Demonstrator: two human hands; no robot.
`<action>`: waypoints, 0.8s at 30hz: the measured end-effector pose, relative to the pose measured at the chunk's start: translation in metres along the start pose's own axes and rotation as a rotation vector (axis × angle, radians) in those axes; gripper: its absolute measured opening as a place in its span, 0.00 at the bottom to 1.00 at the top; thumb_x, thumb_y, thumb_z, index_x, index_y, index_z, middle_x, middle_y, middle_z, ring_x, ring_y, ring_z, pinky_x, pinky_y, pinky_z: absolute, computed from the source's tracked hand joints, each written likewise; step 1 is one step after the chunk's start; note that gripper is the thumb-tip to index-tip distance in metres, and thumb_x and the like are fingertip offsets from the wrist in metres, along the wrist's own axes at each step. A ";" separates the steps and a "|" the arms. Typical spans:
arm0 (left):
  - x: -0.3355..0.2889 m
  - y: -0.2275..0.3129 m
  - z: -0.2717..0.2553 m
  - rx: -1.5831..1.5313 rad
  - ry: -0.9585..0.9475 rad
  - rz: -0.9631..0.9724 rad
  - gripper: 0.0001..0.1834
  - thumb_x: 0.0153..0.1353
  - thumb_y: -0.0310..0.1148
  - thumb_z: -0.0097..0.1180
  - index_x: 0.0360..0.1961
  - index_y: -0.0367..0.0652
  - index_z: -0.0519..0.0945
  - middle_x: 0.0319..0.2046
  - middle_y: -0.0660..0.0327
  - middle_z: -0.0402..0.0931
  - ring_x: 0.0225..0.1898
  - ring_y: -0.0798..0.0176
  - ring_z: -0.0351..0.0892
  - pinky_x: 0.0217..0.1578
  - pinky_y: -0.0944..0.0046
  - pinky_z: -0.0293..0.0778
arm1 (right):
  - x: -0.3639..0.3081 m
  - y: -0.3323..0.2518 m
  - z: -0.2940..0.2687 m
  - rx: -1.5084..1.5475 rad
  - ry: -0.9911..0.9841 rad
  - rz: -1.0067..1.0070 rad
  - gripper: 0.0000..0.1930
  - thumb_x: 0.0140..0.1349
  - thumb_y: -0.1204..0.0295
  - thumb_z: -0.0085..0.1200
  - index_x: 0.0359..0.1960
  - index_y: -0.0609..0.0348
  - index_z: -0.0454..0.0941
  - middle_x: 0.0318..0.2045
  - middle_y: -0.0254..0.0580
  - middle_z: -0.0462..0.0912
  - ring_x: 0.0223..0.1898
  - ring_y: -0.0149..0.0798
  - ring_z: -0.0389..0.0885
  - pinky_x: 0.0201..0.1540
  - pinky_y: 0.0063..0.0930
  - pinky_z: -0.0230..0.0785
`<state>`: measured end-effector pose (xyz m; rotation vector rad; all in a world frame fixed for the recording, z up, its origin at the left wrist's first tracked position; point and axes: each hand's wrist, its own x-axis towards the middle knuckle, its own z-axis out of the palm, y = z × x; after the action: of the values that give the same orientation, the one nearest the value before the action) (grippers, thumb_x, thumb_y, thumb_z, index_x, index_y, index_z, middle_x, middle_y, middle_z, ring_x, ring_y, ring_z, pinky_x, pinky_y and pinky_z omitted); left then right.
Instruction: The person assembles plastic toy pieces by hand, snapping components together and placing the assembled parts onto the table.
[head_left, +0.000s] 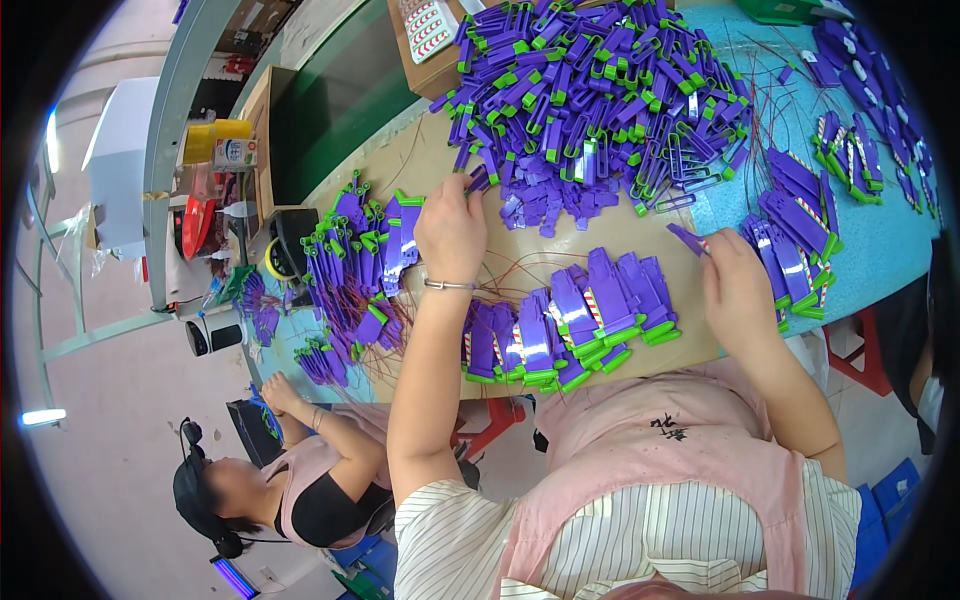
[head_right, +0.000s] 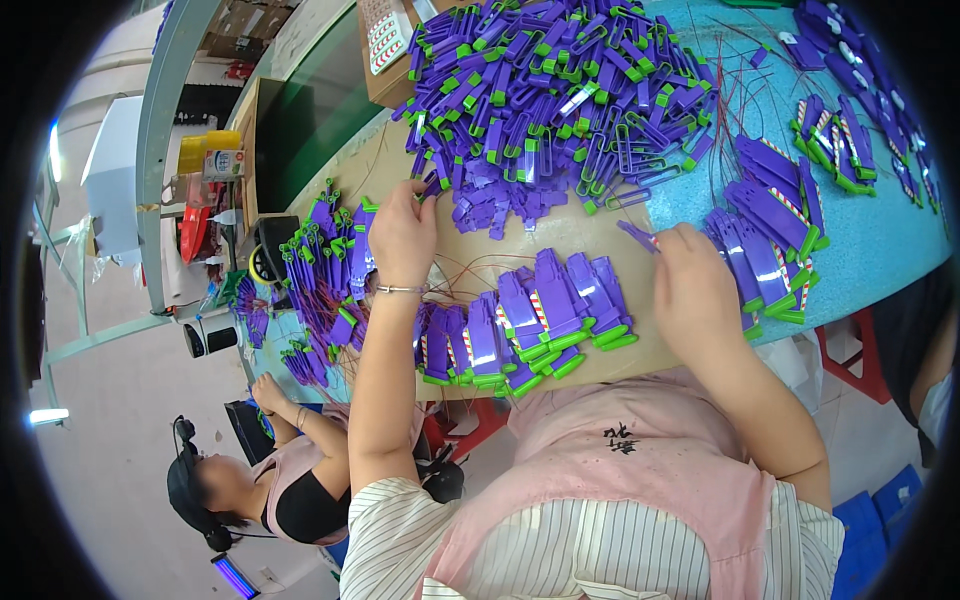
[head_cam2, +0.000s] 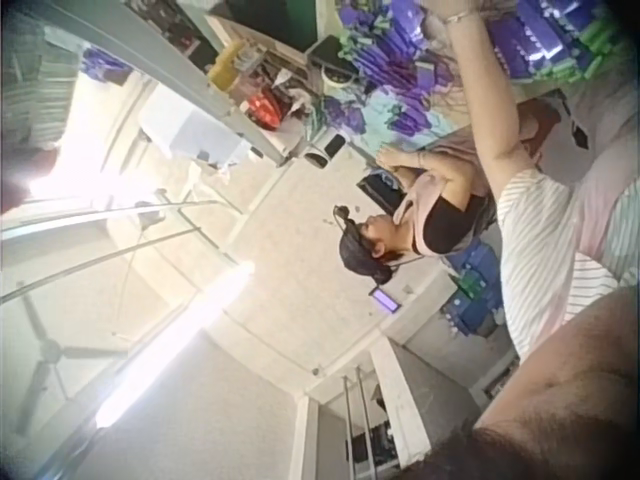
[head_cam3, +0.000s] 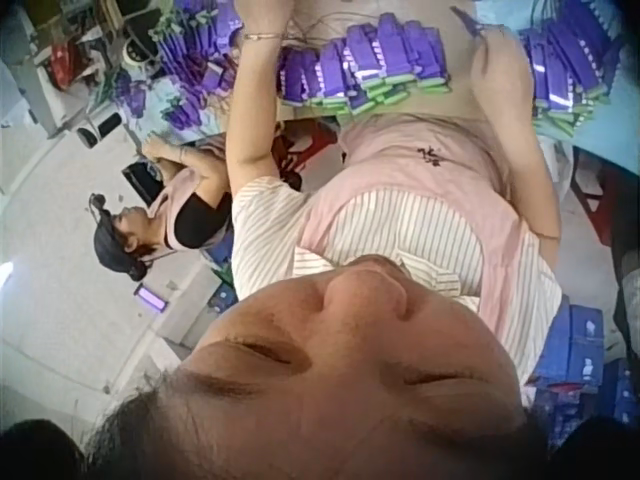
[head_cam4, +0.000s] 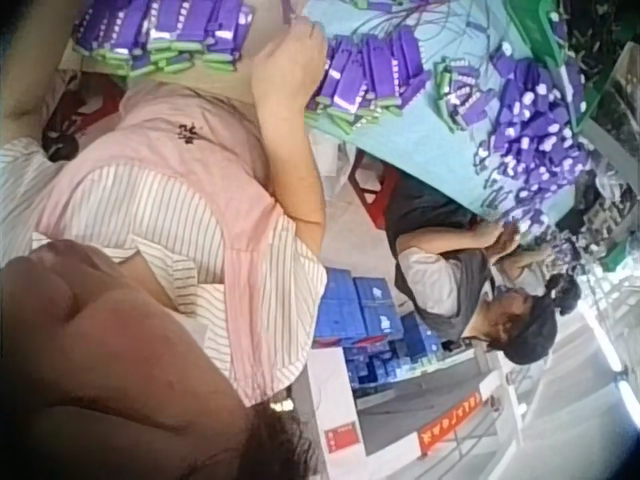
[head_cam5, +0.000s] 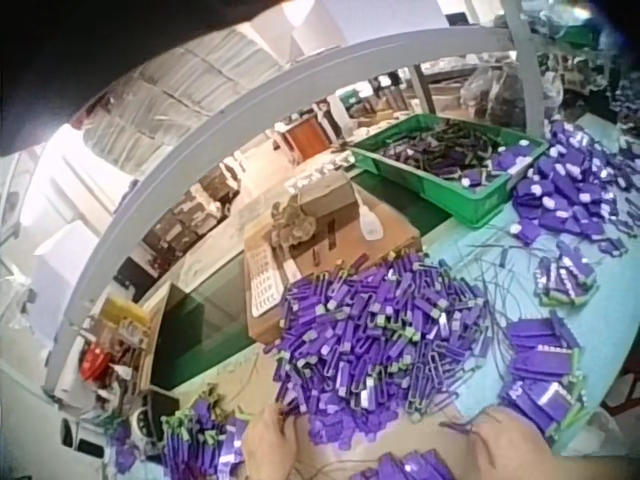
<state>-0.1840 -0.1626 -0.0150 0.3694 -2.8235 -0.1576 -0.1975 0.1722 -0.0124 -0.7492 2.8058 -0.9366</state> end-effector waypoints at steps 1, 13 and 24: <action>-0.002 0.000 -0.001 0.002 0.001 -0.003 0.09 0.54 0.29 0.60 0.36 0.43 0.77 0.26 0.55 0.76 0.30 0.47 0.78 0.32 0.52 0.74 | 0.000 0.004 0.001 0.127 0.007 0.032 0.10 0.60 0.80 0.47 0.43 0.65 0.72 0.33 0.46 0.76 0.34 0.46 0.77 0.38 0.38 0.71; 0.001 0.003 -0.014 -0.170 0.013 -0.034 0.03 0.55 0.28 0.60 0.31 0.43 0.78 0.22 0.56 0.75 0.25 0.50 0.77 0.27 0.55 0.72 | -0.007 -0.023 -0.006 1.286 -0.323 0.271 0.10 0.70 0.70 0.44 0.45 0.65 0.71 0.32 0.41 0.79 0.27 0.31 0.78 0.31 0.24 0.72; -0.092 0.100 -0.053 -0.847 -0.320 0.260 0.06 0.58 0.24 0.60 0.35 0.37 0.75 0.26 0.59 0.80 0.24 0.68 0.80 0.26 0.69 0.74 | 0.006 -0.045 0.004 1.719 -0.485 0.484 0.10 0.71 0.68 0.44 0.45 0.63 0.72 0.33 0.41 0.80 0.27 0.32 0.79 0.29 0.26 0.74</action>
<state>-0.1066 -0.0461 0.0254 -0.2327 -2.7294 -1.3812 -0.1823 0.1360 0.0108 0.0329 0.9012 -1.9769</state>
